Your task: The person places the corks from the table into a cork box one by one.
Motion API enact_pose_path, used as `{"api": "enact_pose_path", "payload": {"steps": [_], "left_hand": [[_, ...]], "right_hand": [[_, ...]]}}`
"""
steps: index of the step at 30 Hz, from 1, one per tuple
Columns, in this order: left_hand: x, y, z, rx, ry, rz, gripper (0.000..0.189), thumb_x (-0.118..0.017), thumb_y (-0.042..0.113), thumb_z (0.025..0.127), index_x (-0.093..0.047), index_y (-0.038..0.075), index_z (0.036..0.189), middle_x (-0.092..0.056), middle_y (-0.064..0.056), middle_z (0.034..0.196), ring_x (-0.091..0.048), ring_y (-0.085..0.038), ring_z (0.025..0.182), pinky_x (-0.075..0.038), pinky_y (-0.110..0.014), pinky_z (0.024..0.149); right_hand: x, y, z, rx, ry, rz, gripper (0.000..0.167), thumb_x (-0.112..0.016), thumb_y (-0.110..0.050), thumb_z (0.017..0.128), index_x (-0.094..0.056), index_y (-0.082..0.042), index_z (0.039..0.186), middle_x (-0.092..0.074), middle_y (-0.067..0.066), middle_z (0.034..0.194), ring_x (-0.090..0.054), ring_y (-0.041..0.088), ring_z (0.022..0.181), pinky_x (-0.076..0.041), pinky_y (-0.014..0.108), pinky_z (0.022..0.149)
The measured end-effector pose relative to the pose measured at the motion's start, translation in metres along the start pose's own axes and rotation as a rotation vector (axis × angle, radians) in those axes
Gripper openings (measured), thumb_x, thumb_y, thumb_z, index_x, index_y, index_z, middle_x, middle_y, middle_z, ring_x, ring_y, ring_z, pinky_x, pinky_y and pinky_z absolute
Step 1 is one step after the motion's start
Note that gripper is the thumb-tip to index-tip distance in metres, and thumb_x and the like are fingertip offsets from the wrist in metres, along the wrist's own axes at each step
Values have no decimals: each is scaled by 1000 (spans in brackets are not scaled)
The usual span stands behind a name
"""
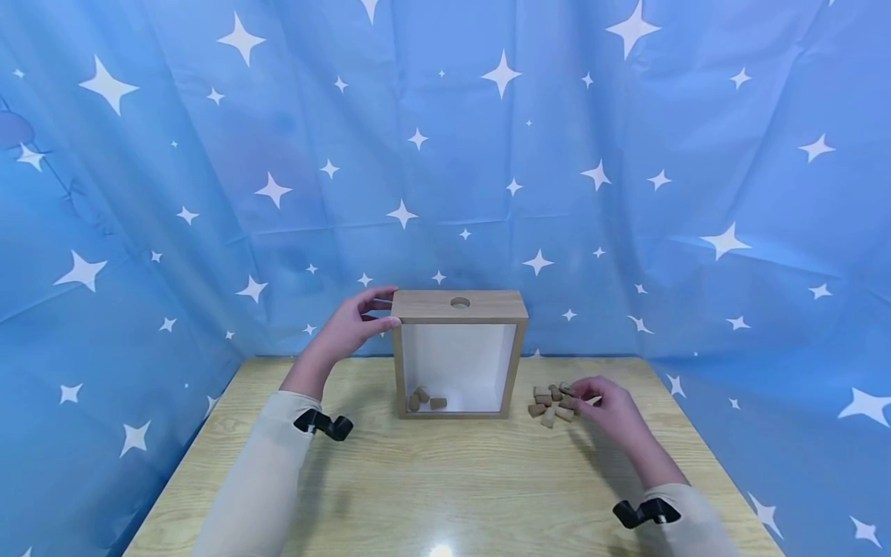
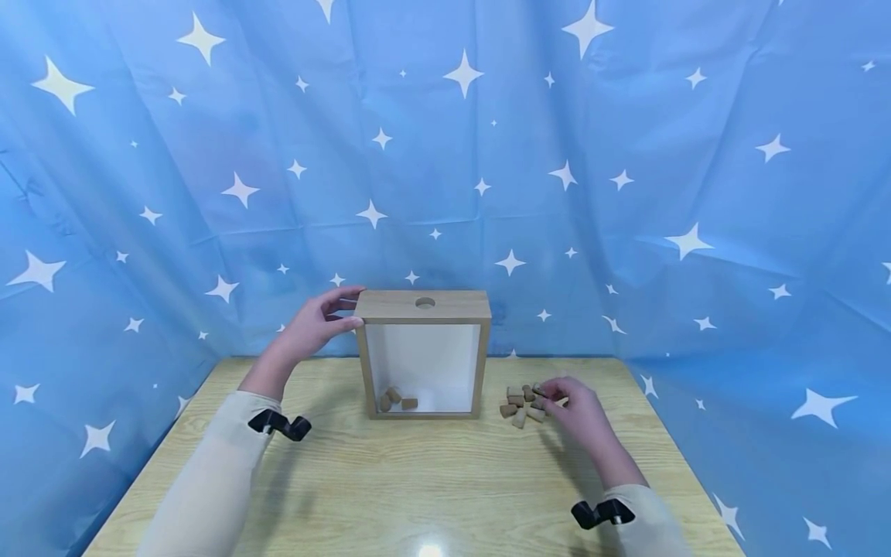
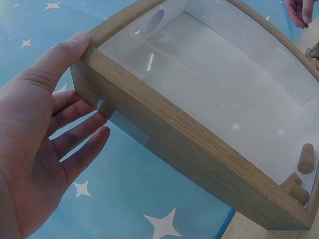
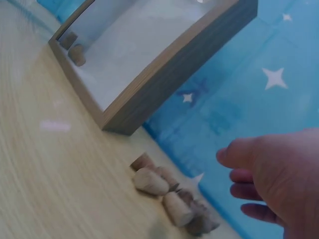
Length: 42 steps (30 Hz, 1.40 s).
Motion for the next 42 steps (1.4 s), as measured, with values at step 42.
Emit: {"api": "enact_pose_path", "payload": {"steps": [42], "left_hand": [[0, 0, -1, -12, 5, -2, 74, -89, 36, 98, -56, 23, 163, -61, -10, 154, -57, -40, 143, -58, -57, 107]], "right_hand": [[-46, 30, -18, 21, 24, -221, 23, -81, 2, 96, -76, -5, 117, -62, 5, 106, -65, 19, 91, -60, 44, 80]]}}
Point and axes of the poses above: each hand's wrist, its own z-axis towards the middle knuckle, its own x-axis out of the back of the hand, y = z × x, the point moved 3 cm from there along z, towards the middle knuckle
